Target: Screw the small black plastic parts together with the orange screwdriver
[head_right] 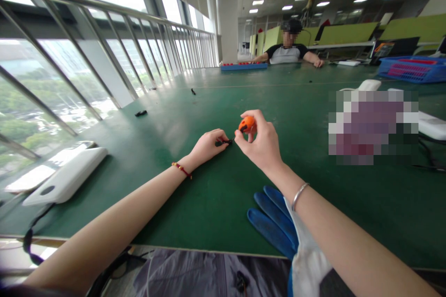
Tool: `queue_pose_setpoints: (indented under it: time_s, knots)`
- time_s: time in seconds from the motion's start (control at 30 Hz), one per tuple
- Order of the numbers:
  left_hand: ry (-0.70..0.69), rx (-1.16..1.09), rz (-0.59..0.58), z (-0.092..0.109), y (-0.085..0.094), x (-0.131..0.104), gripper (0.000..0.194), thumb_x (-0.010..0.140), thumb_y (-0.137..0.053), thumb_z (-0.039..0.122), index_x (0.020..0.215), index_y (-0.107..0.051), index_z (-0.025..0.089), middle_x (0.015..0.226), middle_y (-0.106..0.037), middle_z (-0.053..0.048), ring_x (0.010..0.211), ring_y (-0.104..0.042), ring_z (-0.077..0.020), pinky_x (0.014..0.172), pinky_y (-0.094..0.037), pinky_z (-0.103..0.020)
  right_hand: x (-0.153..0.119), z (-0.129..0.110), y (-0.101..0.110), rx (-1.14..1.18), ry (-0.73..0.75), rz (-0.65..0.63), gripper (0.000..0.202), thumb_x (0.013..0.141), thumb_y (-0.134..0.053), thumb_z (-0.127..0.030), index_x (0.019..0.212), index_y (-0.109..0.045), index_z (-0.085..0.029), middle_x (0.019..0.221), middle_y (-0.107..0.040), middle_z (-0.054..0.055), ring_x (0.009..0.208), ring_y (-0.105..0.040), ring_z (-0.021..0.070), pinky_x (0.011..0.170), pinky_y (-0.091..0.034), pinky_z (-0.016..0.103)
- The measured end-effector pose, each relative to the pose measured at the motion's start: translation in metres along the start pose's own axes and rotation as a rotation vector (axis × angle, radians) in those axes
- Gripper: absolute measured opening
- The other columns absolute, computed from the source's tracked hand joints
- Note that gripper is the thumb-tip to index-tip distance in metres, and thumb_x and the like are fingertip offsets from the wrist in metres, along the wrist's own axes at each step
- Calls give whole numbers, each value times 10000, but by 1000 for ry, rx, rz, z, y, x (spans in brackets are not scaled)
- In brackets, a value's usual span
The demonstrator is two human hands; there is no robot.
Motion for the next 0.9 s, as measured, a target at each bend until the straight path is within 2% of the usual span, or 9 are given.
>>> queue_pose_setpoints:
  time_s: [0.07, 0.23, 0.3, 0.43, 0.5, 0.63, 0.7, 0.8, 0.9]
  knots:
    - [-2, -4, 2, 0, 0, 0, 58, 747, -564, 150, 784, -588, 188, 843, -625, -12, 772, -594, -150, 677, -481, -254, 0, 1, -1, -3, -11, -13, 332, 704, -620, -291, 1018, -549, -211, 648, -571, -38, 560, -549, 148, 640, -438, 289]
    - [0, -3, -1, 0, 1, 0, 56, 749, -559, 157, 786, -587, 188, 842, -624, -10, 771, -593, -148, 681, -480, -254, 0, 2, -3, -35, -72, -77, 161, 764, -576, -365, 729, -602, -211, 531, -531, -27, 517, -515, 142, 569, -395, 271]
    - [7, 2, -5, 1, 1, 0, 57, 749, -559, 156, 785, -587, 189, 843, -625, -10, 773, -593, -148, 683, -480, -254, 0, 1, -3, -28, -37, -53, 126, 748, -585, -317, 805, -612, -208, 599, -569, -17, 558, -534, 147, 614, -415, 278]
    - [6, -7, -1, 1, 1, 0, 58, 746, -558, 156, 784, -587, 189, 842, -624, -9, 768, -590, -147, 677, -477, -252, 0, 1, -4, 17, 3, -39, 372, 706, -621, -284, 1060, -542, -200, 717, -592, -16, 613, -563, 153, 666, -440, 288]
    - [3, -9, 1, 2, 2, 0, 54, 745, -562, 159, 783, -586, 188, 840, -624, -10, 765, -590, -148, 673, -476, -253, -1, 2, -6, 9, -33, -90, 330, 720, -622, -324, 1019, -556, -202, 629, -556, -36, 568, -543, 150, 615, -424, 277]
    - [14, -3, -2, 2, 2, 0, 53, 748, -559, 162, 784, -588, 189, 840, -624, -11, 770, -593, -151, 681, -478, -258, -2, 1, -7, -27, -87, -135, 155, 768, -581, -365, 767, -604, -211, 535, -530, -34, 498, -501, 130, 550, -384, 262]
    - [9, -2, -1, 2, 2, 0, 55, 748, -558, 157, 783, -588, 188, 838, -623, -11, 772, -593, -150, 684, -478, -258, -1, 0, -5, -6, -56, -101, 132, 752, -592, -318, 829, -607, -212, 592, -560, -28, 531, -524, 132, 566, -404, 259]
    - [-9, -7, 6, 2, 2, 0, 61, 744, -561, 145, 782, -587, 184, 832, -622, -9, 764, -591, -146, 674, -478, -251, -1, 0, -4, 44, -20, -52, 322, 711, -614, -266, 1022, -551, -215, 725, -591, -20, 597, -561, 140, 603, -439, 263]
    - [-15, -10, 6, 1, 1, 0, 55, 745, -564, 151, 783, -587, 184, 829, -620, -8, 760, -589, -144, 672, -478, -249, -1, 2, -5, 2, -54, -68, 341, 709, -627, -311, 1027, -546, -218, 637, -546, -45, 565, -533, 144, 597, -424, 269]
Point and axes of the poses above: each hand's wrist, its own x-axis towards the middle knuckle, its own y-axis out of the back of the hand, z = x × y, the point moved 4 cm from there along x, towards the middle knuckle
